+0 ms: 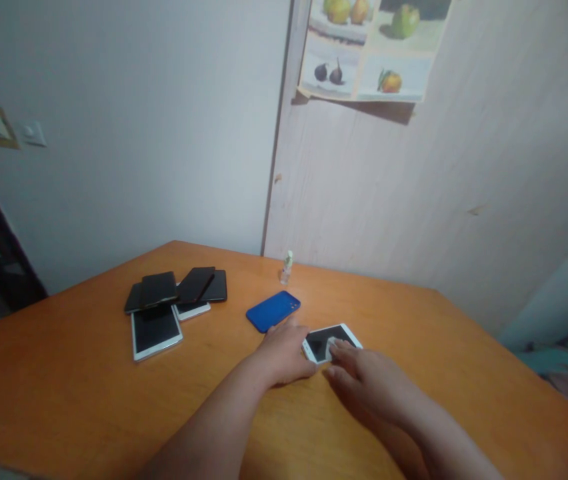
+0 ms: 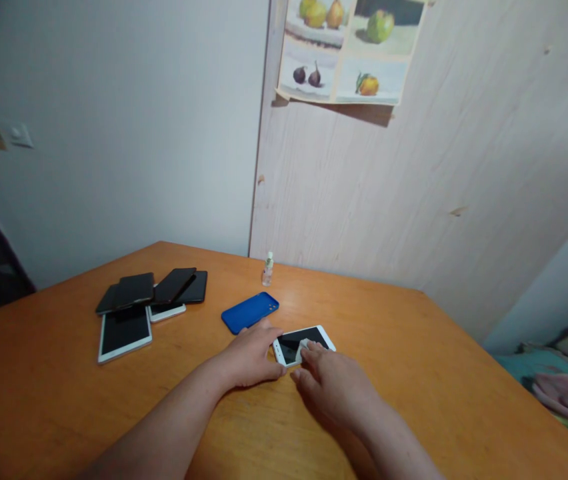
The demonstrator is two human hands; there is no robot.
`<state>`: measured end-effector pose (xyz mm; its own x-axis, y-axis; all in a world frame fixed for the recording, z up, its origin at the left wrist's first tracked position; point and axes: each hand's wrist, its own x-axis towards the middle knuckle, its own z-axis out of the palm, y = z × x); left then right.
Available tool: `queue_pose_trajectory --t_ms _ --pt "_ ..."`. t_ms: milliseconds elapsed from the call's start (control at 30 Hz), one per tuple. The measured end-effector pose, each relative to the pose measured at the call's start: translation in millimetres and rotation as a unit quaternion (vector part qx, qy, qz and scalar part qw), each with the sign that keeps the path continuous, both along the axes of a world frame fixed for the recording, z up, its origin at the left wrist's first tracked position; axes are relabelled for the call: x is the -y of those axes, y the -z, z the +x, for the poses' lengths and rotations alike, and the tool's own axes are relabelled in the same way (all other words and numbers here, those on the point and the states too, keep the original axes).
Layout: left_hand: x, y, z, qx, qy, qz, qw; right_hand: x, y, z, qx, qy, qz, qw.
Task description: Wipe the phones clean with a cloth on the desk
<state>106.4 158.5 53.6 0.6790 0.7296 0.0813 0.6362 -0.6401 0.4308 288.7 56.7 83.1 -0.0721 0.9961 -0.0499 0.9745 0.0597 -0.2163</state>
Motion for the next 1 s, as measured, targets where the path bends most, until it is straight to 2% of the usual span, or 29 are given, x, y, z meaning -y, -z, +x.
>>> queue_pose_trajectory --t_ms 133,367,633,867,1000 --pt "1 -1.4 1 0.006 0.001 -0.002 1.000 -8 2 15 0.023 0.058 0.009 0.998" --pt "2 -3.7 0 -0.001 -0.006 -0.002 1.000 -1 -2 8 0.039 0.034 -0.002 0.999" --pt "4 -4.6 0 0.007 0.001 0.001 1.000 -32 28 17 0.009 0.014 0.060 0.998" --pt "1 -0.3 0 0.009 -0.005 0.004 1.000 -7 2 12 -0.018 -0.022 0.017 0.999" --pt "2 -1.8 1 0.011 -0.002 0.010 1.000 -17 12 15 -0.004 -0.009 0.036 0.999"
